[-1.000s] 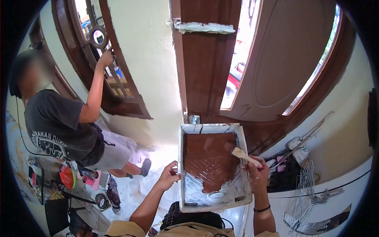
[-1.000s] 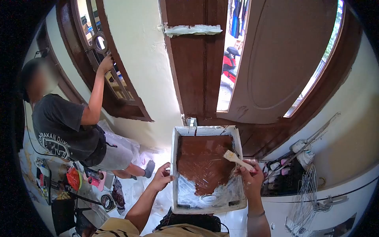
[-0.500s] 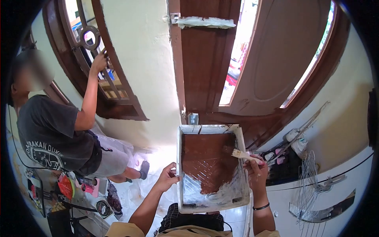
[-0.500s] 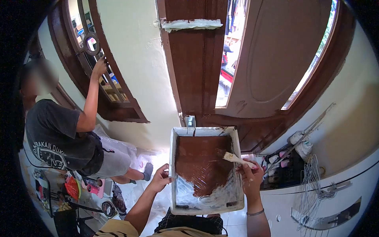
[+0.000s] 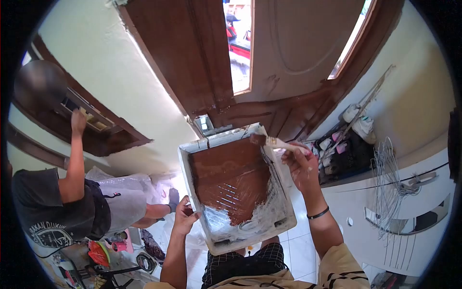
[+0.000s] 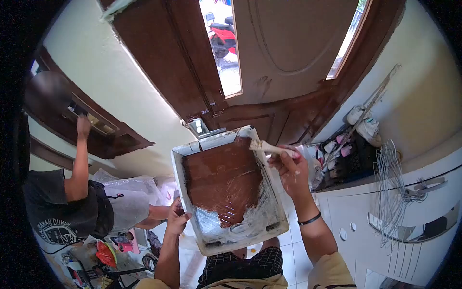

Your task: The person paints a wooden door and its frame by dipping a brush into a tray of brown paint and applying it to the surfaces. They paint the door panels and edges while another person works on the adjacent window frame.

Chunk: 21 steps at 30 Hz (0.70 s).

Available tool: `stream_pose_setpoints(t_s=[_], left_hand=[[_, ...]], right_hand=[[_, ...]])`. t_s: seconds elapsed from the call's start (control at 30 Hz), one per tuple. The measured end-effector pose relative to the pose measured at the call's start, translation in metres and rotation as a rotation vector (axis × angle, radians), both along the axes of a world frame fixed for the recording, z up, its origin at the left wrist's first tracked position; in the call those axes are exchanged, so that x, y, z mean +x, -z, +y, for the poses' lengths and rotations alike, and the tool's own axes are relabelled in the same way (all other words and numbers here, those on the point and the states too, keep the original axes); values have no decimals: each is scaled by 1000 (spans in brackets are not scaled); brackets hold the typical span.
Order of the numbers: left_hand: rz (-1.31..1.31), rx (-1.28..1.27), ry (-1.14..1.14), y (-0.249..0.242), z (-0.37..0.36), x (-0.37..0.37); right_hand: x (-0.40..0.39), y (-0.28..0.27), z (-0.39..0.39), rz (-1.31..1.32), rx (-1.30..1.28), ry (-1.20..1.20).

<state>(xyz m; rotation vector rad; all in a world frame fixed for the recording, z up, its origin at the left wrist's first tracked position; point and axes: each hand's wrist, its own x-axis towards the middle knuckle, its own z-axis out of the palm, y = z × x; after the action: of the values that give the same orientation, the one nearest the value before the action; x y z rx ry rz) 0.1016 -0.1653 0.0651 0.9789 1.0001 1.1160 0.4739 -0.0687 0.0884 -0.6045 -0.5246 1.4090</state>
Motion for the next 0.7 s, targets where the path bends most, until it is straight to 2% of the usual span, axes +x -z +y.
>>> stream_pose_setpoints(t_s=[0.3,0.47,0.6,0.7], left_hand=[[79,-10,-83,5,-3,1],[50,-33,-90,6,-5,2],[103,-109,-99,3,-8,0],[65,-54,-110,1,-4,4]], right_hand=[[-16,7,97,121,-20,30],[-30,26,140,89,-73,60],[-27,32,163,164,-68,171],[-9,39,163,193,-44,269]])
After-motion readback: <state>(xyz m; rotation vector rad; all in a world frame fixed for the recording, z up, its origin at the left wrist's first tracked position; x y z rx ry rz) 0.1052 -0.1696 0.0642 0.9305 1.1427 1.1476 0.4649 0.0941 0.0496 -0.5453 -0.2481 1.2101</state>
